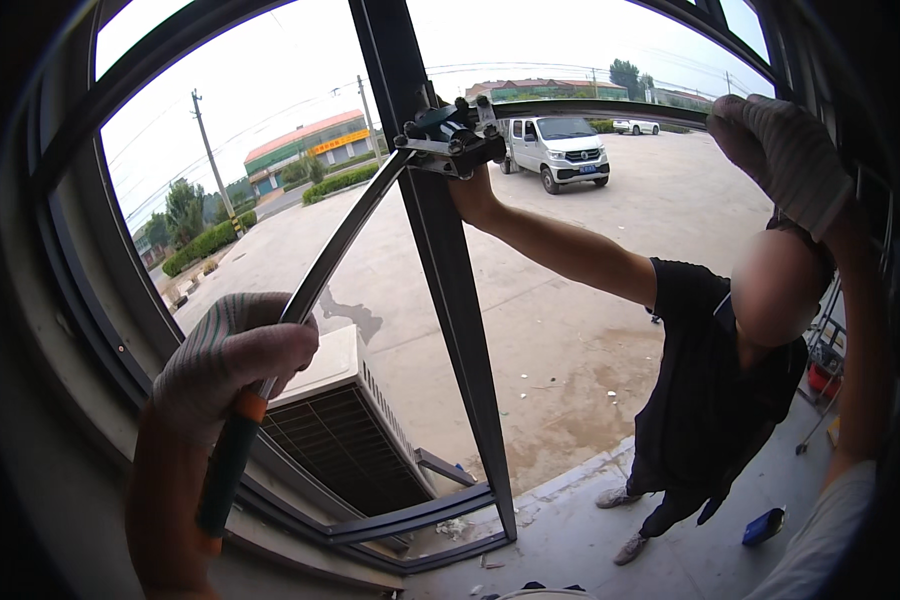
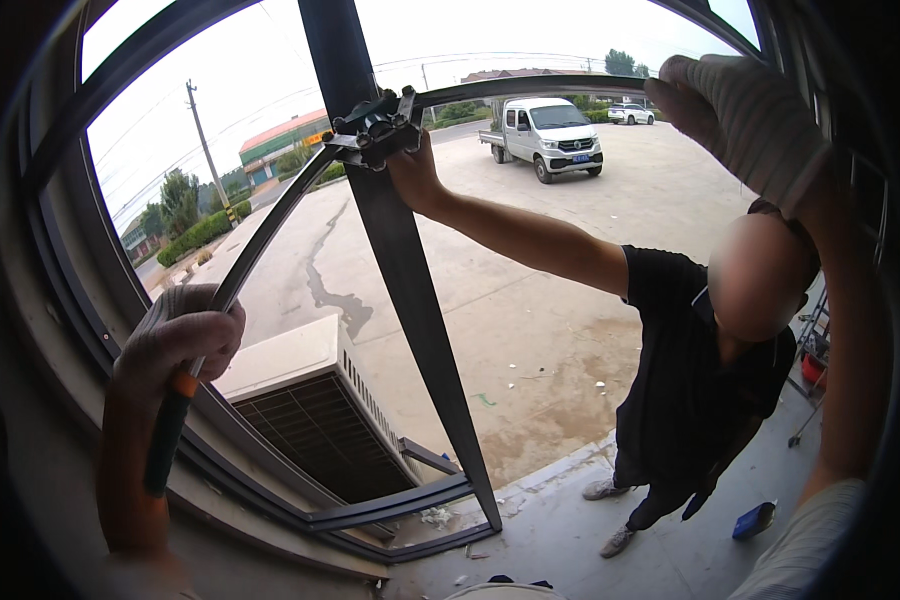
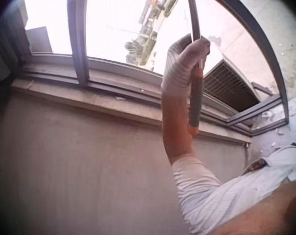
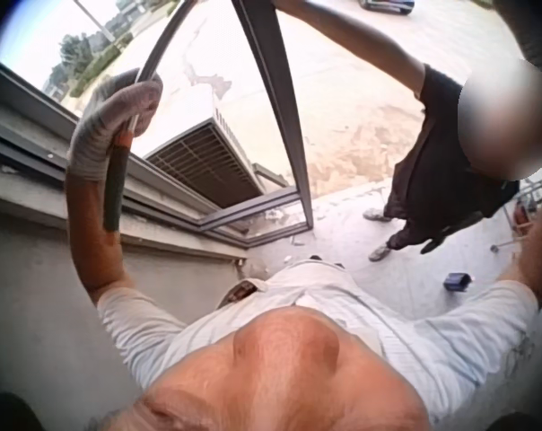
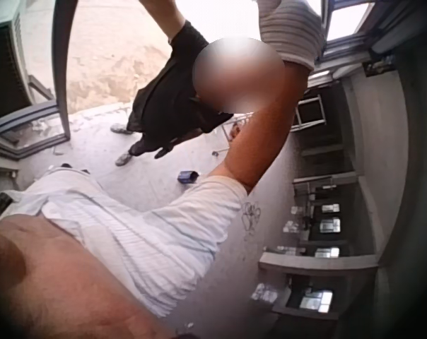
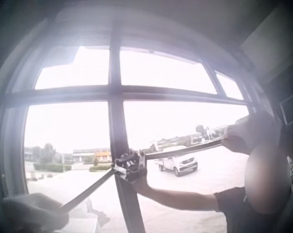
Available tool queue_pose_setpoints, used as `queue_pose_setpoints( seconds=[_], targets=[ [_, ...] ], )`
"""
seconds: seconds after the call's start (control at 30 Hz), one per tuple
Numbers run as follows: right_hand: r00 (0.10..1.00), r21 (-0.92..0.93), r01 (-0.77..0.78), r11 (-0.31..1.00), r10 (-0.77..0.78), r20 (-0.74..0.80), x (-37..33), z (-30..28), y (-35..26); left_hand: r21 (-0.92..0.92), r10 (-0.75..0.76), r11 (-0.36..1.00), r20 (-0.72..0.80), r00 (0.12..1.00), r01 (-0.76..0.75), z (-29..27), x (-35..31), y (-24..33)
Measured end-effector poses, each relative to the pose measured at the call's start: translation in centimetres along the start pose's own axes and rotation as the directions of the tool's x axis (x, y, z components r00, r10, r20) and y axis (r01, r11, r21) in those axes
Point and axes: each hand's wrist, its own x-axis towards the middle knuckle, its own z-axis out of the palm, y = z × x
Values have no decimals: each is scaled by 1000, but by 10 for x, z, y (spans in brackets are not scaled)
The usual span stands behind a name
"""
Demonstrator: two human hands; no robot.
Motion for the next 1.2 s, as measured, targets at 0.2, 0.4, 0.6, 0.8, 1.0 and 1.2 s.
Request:
queue_pose_setpoints(
  seconds=[0.2,0.4,0.6,0.8,1.0,1.2],
  targets=[
    [998,-219,-46,975,53,26,22,3,1,-412,150,903,40,988,-120,6,-41,-19],
    [999,-228,-45,973,48,5,27,1,10,-575,314,761,-79,946,-300,19,-64,-25],
    [997,-165,-68,984,62,-45,28,3,23,-419,408,644,-519,751,-640,47,-96,-24],
    [993,-98,-76,992,67,-98,26,2,37,121,479,678,-821,311,-725,42,-95,-8],
    [974,66,-97,993,108,-200,18,3,65,469,607,680,-792,72,-564,-16,-92,-2],
    [932,282,-72,957,165,-322,2,0,100,467,628,638,-775,63,-613,-44,-95,-1]
  ],
)
